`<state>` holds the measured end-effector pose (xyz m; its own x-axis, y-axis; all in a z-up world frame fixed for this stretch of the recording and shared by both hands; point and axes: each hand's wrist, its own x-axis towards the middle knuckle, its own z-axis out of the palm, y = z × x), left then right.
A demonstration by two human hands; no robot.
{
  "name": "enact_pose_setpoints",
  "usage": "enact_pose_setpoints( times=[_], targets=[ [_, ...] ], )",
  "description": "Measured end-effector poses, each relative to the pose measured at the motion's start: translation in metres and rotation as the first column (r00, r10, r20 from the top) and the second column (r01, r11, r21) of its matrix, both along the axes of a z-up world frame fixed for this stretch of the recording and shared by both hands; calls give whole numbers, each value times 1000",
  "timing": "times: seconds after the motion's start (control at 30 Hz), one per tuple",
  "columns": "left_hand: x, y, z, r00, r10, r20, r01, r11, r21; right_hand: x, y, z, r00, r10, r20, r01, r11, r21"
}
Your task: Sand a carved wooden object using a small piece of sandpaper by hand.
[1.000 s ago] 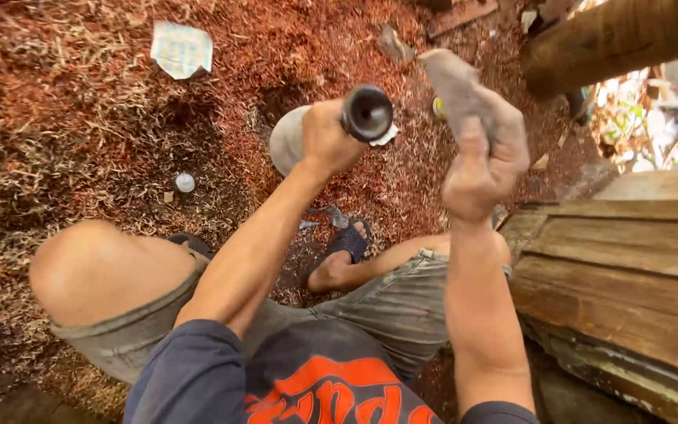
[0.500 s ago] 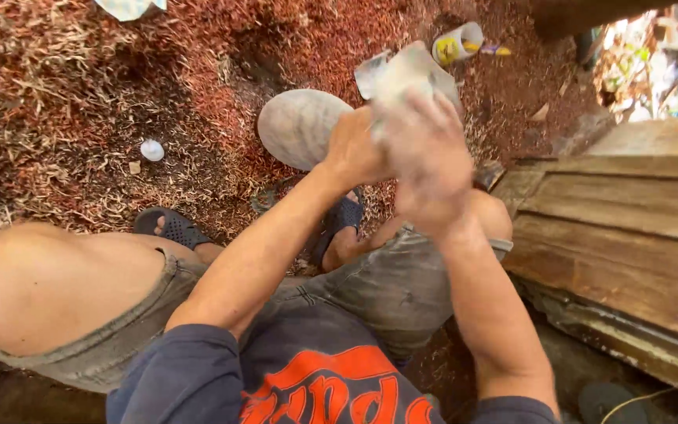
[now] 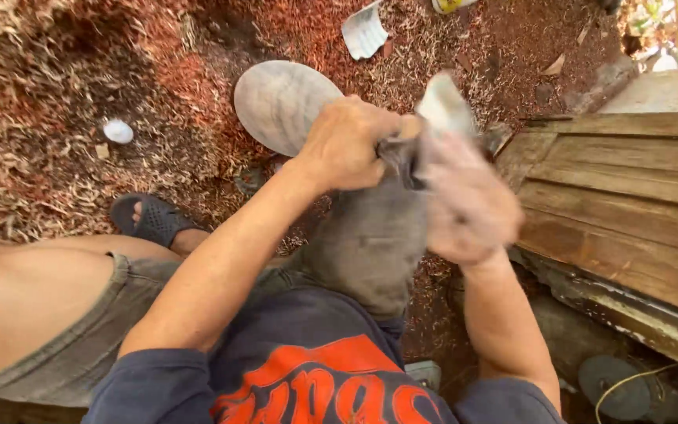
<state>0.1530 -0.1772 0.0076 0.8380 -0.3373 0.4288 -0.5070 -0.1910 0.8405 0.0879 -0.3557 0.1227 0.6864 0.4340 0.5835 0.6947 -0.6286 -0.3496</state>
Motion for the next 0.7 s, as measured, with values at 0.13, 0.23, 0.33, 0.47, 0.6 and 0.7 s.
enact_pose_setpoints(
  times=[0.13, 0.23, 0.33, 0.47, 0.6, 0.7],
  targets=[
    [-21, -13, -14, 993, -114, 4, 114, 993, -19, 3, 7, 3, 927, 222, -303, -200, 974, 102],
    [-17, -7, -22, 980, -198, -35, 201, 972, 122, 0, -25, -19, 947, 112, -300, -74, 988, 134],
    [-12, 1, -31, 975, -8, 223, -22, 991, 130, -12, -31, -18, 972, -5, -234, 15, 999, 41],
    [-3, 4, -51, 976, 10, 219, -56, 977, 205, -25, -32, -14, 991, -20, -135, 12, 998, -59],
    [-1, -5, -55, 963, 19, 269, -66, 984, 166, -18, 1, 21, 983, -113, -148, 8, 819, -574],
    [1, -10, -57, 966, 18, 259, -65, 983, 174, -1, 25, 29, 983, -145, -111, -41, 416, -908]
  ],
)
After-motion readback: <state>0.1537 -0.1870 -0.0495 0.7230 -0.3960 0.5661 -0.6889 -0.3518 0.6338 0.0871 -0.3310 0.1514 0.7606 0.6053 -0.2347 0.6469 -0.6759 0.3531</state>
